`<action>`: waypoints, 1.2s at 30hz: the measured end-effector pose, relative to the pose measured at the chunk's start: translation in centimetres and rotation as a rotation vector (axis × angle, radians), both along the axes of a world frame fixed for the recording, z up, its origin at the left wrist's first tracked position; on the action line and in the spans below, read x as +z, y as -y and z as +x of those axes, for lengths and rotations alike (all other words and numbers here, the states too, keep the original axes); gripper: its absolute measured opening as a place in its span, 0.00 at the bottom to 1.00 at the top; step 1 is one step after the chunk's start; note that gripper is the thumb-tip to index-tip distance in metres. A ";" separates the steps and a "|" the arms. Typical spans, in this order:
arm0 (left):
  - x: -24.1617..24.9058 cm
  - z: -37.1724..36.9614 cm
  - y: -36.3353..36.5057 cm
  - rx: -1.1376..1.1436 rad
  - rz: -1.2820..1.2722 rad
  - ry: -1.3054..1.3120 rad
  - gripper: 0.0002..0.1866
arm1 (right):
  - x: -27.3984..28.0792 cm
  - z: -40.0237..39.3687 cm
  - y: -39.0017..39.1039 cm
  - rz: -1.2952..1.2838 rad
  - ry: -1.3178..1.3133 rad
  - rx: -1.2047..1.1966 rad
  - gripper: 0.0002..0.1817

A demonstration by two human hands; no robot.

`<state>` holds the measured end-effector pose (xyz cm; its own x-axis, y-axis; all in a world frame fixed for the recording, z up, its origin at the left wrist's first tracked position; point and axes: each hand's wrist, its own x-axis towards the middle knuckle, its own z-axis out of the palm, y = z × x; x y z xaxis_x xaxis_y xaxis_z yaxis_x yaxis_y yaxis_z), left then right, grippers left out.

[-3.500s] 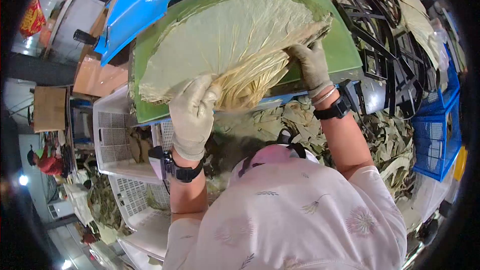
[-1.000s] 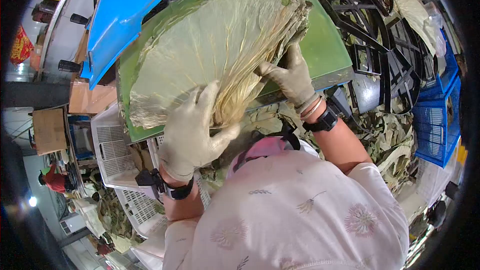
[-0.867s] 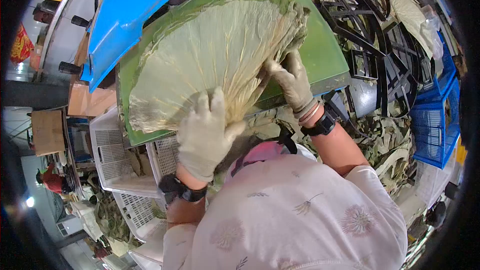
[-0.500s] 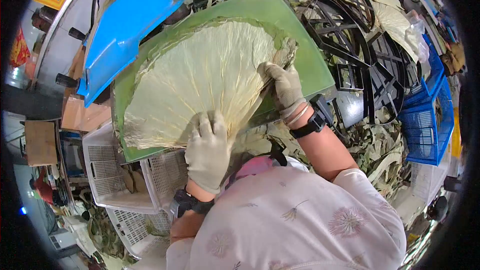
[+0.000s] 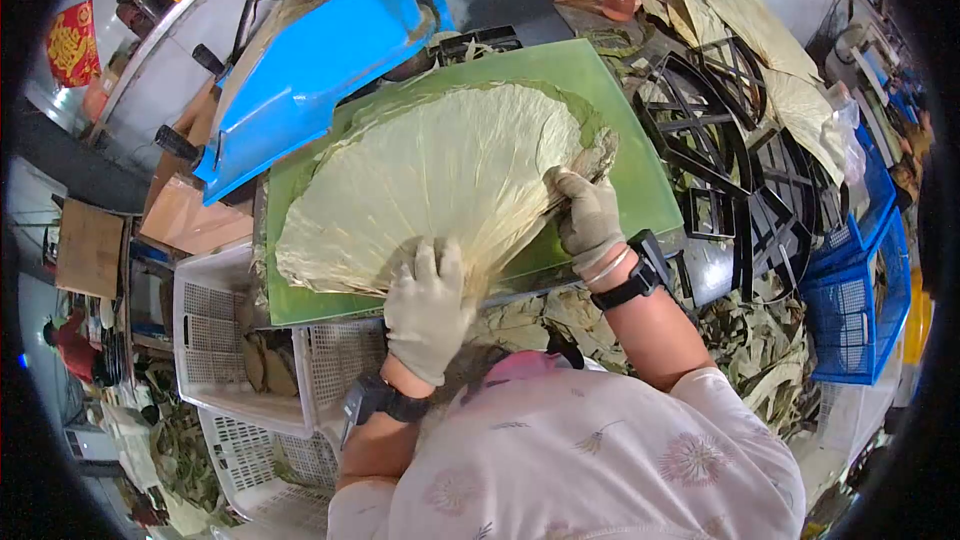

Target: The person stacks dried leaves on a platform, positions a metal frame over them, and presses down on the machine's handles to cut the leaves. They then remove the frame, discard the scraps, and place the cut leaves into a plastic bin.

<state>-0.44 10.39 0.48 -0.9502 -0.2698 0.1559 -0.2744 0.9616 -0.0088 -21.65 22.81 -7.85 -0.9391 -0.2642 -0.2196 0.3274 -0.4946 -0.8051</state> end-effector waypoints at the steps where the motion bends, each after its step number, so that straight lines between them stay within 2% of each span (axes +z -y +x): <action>1: -0.3 -0.1 0.4 -0.017 0.003 -0.015 0.45 | -1.2 -0.4 0.0 -0.001 -0.002 0.003 0.22; 2: -0.4 -0.3 0.7 -0.037 0.003 -0.031 0.45 | -2.9 -1.0 0.1 0.047 -0.068 -0.014 0.23; 3: -0.3 -0.3 0.8 -0.038 0.000 -0.035 0.45 | -2.3 -0.9 0.3 0.095 -0.135 -0.035 0.24; 6: -0.6 -0.2 0.1 -0.085 0.020 -0.048 0.45 | -0.2 -0.2 -0.4 0.094 -0.103 0.004 0.20; 7: -0.2 0.0 -0.3 -0.037 0.033 -0.024 0.45 | 0.7 0.4 -0.7 0.106 -0.078 0.040 0.18; 8: 0.0 -0.2 -0.6 0.000 0.046 -0.008 0.45 | 2.0 1.4 0.1 -0.112 -0.093 -0.065 0.17; 9: -0.3 -0.4 -0.7 -0.059 0.064 -0.016 0.45 | 2.1 1.2 0.0 -0.065 -0.139 -0.048 0.24; 10: -0.8 -0.3 -0.7 -0.020 0.052 -0.025 0.46 | -3.4 -0.1 0.6 0.083 -0.611 -0.139 0.28; 11: -1.3 -0.2 -0.7 0.016 0.041 -0.034 0.46 | -0.1 0.5 -0.4 -0.041 -0.113 0.014 0.27; 12: -1.4 -0.3 -0.8 0.019 0.031 -0.028 0.47 | 1.1 0.8 -0.6 0.031 -0.124 -0.051 0.23; 13: -1.6 -0.2 -0.8 0.031 0.019 -0.022 0.47 | 0.5 -0.1 -1.8 0.040 -0.073 0.050 0.39; 15: -2.8 -0.1 -0.4 -0.017 0.048 -0.076 0.48 | 0.5 0.0 -4.7 0.457 -0.336 -0.094 0.35; 17: -2.4 0.0 -0.6 -0.005 0.029 -0.071 0.48 | 0.8 -1.4 -9.0 0.529 -0.429 -0.140 0.34; 18: -2.6 0.1 -0.4 0.004 0.034 -0.050 0.45 | 1.5 -2.6 -11.2 0.630 -0.351 -0.186 0.32; 19: -2.6 0.0 -0.7 0.047 0.035 -0.044 0.45 | 1.5 -4.4 -14.0 0.935 -0.614 -0.336 0.29; 20: -2.1 -0.4 -1.0 0.011 0.033 -0.067 0.43 | -1.1 -7.0 -17.4 0.861 -0.478 -0.401 0.27; 21: -1.6 -0.2 -1.2 0.001 0.023 -0.082 0.41 | 3.2 -6.9 -19.4 1.187 -0.629 -0.394 0.27; 22: -1.8 0.1 -1.3 0.014 -0.034 -0.051 0.39 | -1.7 -10.7 -24.5 1.700 -0.991 -0.620 0.27; 23: -2.3 -0.1 -1.3 0.031 -0.090 -0.022 0.36 | -1.5 -12.2 -26.5 1.358 -0.702 -0.581 0.28; 24: -2.5 -0.6 -1.4 0.055 -0.125 -0.043 0.34 | -0.2 -12.6 -27.7 1.377 -0.686 -0.512 0.28; 25: -2.6 -0.9 -1.4 0.067 -0.159 -0.063 0.31 | -2.9 -14.7 -30.9 1.679 -0.650 -0.572 0.27; 26: -2.6 -0.9 -1.1 0.158 -0.169 -0.054 0.31 | -2.1 -15.4 -31.8 1.706 -0.474 -0.367 0.30; 27: -2.6 -0.9 -0.9 0.091 -0.167 -0.081 0.29 | -4.7 -17.6 -34.0 1.526 -0.381 -0.281 0.36; 28: -2.7 -0.8 -0.9 0.015 -0.164 -0.112 0.28 | -9.1 -20.8 -37.5 1.435 -0.585 -0.299 0.38; 29: -2.9 -0.5 -0.9 0.072 -0.165 -0.121 0.28 | -13.2 -23.7 -40.7 1.338 -0.785 -0.298 0.40; 31: -3.0 -0.5 -0.9 0.034 -0.127 -0.139 0.26 | -11.2 -23.5 -39.6 0.930 -0.264 -0.253 0.40; 33: -2.4 -0.1 -0.9 0.037 -0.129 -0.197 0.25 | -8.8 -23.4 -39.3 1.441 -0.065 -0.419 0.40; 35: -2.4 -0.2 -0.9 0.025 -0.130 -0.207 0.24 | -13.1 -25.3 -42.5 1.440 -0.496 -0.374 0.39; 36: -2.6 -0.2 -0.9 0.033 -0.129 -0.233 0.24 | -16.2 -28.8 -46.3 1.854 -0.613 -0.095 0.35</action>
